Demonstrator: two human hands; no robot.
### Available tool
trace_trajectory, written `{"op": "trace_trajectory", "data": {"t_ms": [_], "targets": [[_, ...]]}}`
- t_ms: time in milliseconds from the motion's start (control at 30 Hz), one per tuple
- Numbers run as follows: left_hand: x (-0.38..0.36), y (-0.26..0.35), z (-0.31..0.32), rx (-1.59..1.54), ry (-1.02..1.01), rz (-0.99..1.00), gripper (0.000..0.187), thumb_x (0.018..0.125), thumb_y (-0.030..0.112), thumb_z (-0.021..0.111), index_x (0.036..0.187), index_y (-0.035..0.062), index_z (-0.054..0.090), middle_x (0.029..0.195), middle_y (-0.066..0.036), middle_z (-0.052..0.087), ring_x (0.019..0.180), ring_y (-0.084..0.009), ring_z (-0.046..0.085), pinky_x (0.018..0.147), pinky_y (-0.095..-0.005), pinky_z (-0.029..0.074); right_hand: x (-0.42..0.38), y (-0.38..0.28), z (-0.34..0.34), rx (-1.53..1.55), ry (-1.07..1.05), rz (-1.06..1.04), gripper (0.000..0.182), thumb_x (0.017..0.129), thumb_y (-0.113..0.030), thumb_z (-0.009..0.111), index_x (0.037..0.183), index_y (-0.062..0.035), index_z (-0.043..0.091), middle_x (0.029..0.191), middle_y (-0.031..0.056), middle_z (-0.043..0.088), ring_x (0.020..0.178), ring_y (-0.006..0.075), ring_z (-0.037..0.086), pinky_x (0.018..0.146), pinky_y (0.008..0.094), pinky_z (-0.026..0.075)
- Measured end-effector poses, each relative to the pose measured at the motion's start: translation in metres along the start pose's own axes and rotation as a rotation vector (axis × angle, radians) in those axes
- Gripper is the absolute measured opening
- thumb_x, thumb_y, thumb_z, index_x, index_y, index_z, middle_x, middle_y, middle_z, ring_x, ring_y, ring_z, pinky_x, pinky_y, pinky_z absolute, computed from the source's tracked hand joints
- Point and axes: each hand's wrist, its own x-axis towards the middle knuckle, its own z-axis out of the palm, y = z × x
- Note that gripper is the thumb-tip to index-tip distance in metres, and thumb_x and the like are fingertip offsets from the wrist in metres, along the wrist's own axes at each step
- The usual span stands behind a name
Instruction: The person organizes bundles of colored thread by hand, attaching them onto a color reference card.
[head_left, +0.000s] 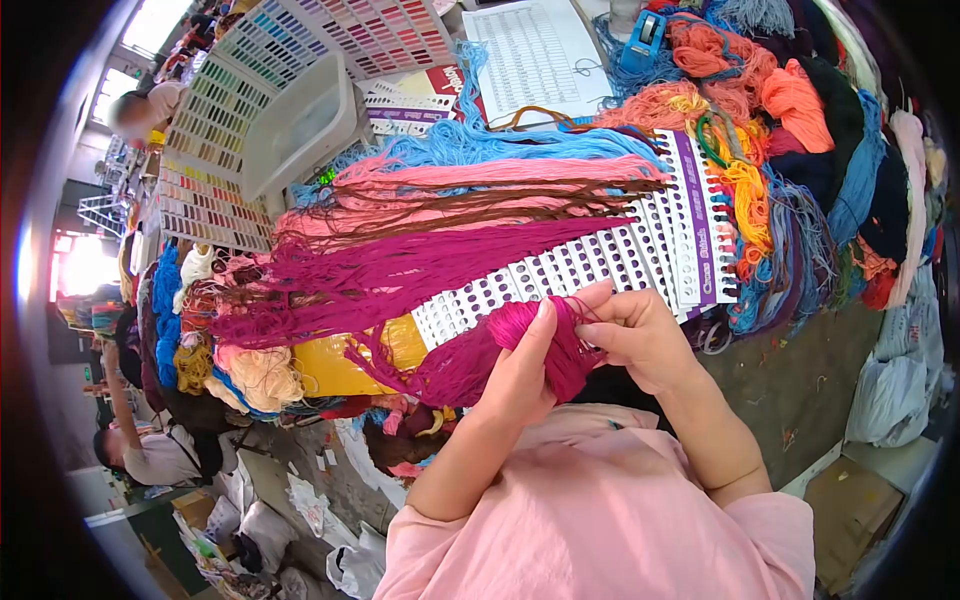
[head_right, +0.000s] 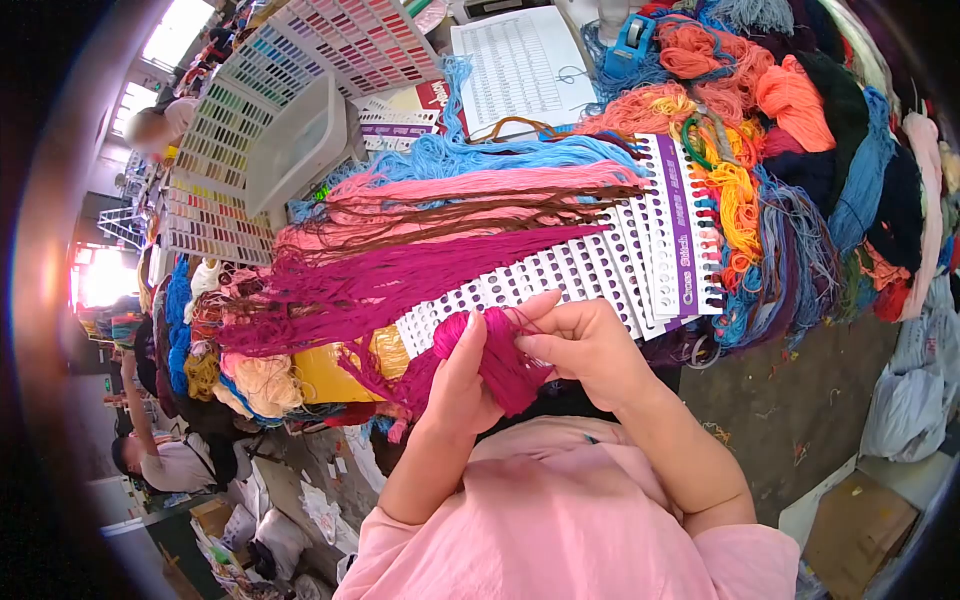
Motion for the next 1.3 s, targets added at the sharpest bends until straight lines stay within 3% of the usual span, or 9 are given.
{"op": "trace_trajectory", "data": {"t_ms": [233, 333, 433, 633, 833, 1033, 1133, 1233, 1300], "targets": [[-0.002, -0.001, -0.007, -0.157, 0.071, 0.032, 0.042, 0.086, 0.027, 0.035, 0.11, -0.007, 0.039, 0.103, -0.015, 0.048, 0.092, -0.0197, 0.05, 0.076, -0.0319, 0.045, -0.003, -0.001, -0.004, 0.119, -0.039, -0.033, 0.01, 0.071, -0.001, 0.054, 0.079, 0.0041, 0.058, 0.084, 0.0083, 0.058, 0.067, 0.0083, 0.054, 0.053, 0.0195, 0.047], [-0.005, 0.0, 0.005, 0.101, 0.159, 0.133, 0.031, 0.083, 0.015, 0.042, 0.104, -0.0076, 0.044, 0.097, -0.016, 0.051, 0.087, -0.0212, 0.053, 0.072, -0.0318, 0.047, -0.004, 0.003, -0.008, 0.11, -0.017, -0.039, 0.009, 0.071, -0.001, 0.055, 0.077, 0.0041, 0.058, 0.087, 0.0091, 0.057, 0.066, 0.0077, 0.053, 0.053, 0.0177, 0.045], [-0.006, -0.002, 0.002, 0.024, 0.191, 0.124, 0.025, 0.08, 0.007, 0.045, 0.1, -0.0081, 0.047, 0.096, -0.016, 0.052, 0.087, -0.0215, 0.053, 0.071, -0.0331, 0.047, -0.004, 0.005, -0.008, 0.126, -0.016, -0.052, 0.009, 0.07, -0.001, 0.055, 0.077, 0.0038, 0.059, 0.088, 0.0099, 0.057, 0.062, 0.0072, 0.053, 0.052, 0.0169, 0.044], [-0.004, -0.002, 0.002, -0.118, 0.182, 0.09, 0.025, 0.081, 0.009, 0.044, 0.099, -0.0079, 0.047, 0.094, -0.016, 0.053, 0.086, -0.0209, 0.053, 0.072, -0.0329, 0.047, -0.003, 0.003, -0.011, 0.181, -0.046, -0.049, 0.009, 0.07, 0.0, 0.055, 0.077, 0.0037, 0.059, 0.087, 0.0104, 0.057, 0.059, 0.0072, 0.052, 0.052, 0.0179, 0.045], [-0.005, -0.003, 0.003, 0.011, 0.192, 0.125, 0.023, 0.08, 0.008, 0.046, 0.097, -0.0078, 0.049, 0.094, -0.016, 0.053, 0.085, -0.0203, 0.053, 0.072, -0.0306, 0.046, -0.003, 0.003, -0.012, 0.238, -0.064, -0.025, 0.009, 0.07, 0.0, 0.053, 0.077, 0.0032, 0.058, 0.083, 0.0095, 0.057, 0.058, 0.0074, 0.052, 0.053, 0.0198, 0.046], [-0.004, -0.005, -0.003, -0.058, 0.227, 0.085, 0.02, 0.08, 0.008, 0.047, 0.092, -0.0062, 0.051, 0.094, -0.015, 0.054, 0.084, -0.0203, 0.054, 0.072, -0.0304, 0.046, -0.002, 0.001, -0.016, 0.271, -0.124, 0.031, 0.008, 0.072, -0.002, 0.051, 0.078, 0.0014, 0.056, 0.084, 0.0079, 0.056, 0.058, 0.007, 0.05, 0.056, 0.0206, 0.046], [-0.004, -0.006, -0.008, -0.108, 0.175, 0.099, 0.021, 0.081, 0.012, 0.045, 0.091, -0.0052, 0.052, 0.096, -0.016, 0.052, 0.086, -0.0214, 0.053, 0.073, -0.0326, 0.045, -0.003, -0.002, -0.016, 0.347, -0.175, 0.037, 0.007, 0.073, -0.002, 0.05, 0.078, -0.0001, 0.055, 0.088, 0.0078, 0.055, 0.059, 0.0056, 0.049, 0.057, 0.0194, 0.045], [-0.005, -0.004, -0.007, -0.18, 0.129, 0.055, 0.031, 0.085, 0.022, 0.036, 0.093, -0.0032, 0.052, 0.107, -0.016, 0.046, 0.099, -0.0255, 0.045, 0.08, -0.047, 0.04, -0.004, -0.003, -0.025, 0.418, -0.218, 0.074, 0.008, 0.073, -0.002, 0.049, 0.079, -0.0006, 0.055, 0.091, 0.0079, 0.055, 0.059, 0.0035, 0.047, 0.055, 0.0171, 0.042], [-0.004, -0.005, -0.005, -0.173, 0.118, 0.073, 0.034, 0.085, 0.024, 0.034, 0.096, -0.004, 0.05, 0.109, -0.017, 0.045, 0.099, -0.0254, 0.045, 0.083, -0.0466, 0.038, -0.005, -0.002, -0.025, 0.357, -0.177, 0.037, 0.011, 0.073, -0.002, 0.049, 0.083, 0.0001, 0.055, 0.091, 0.0081, 0.055, 0.058, 0.0024, 0.046, 0.053, 0.0157, 0.04]]}}
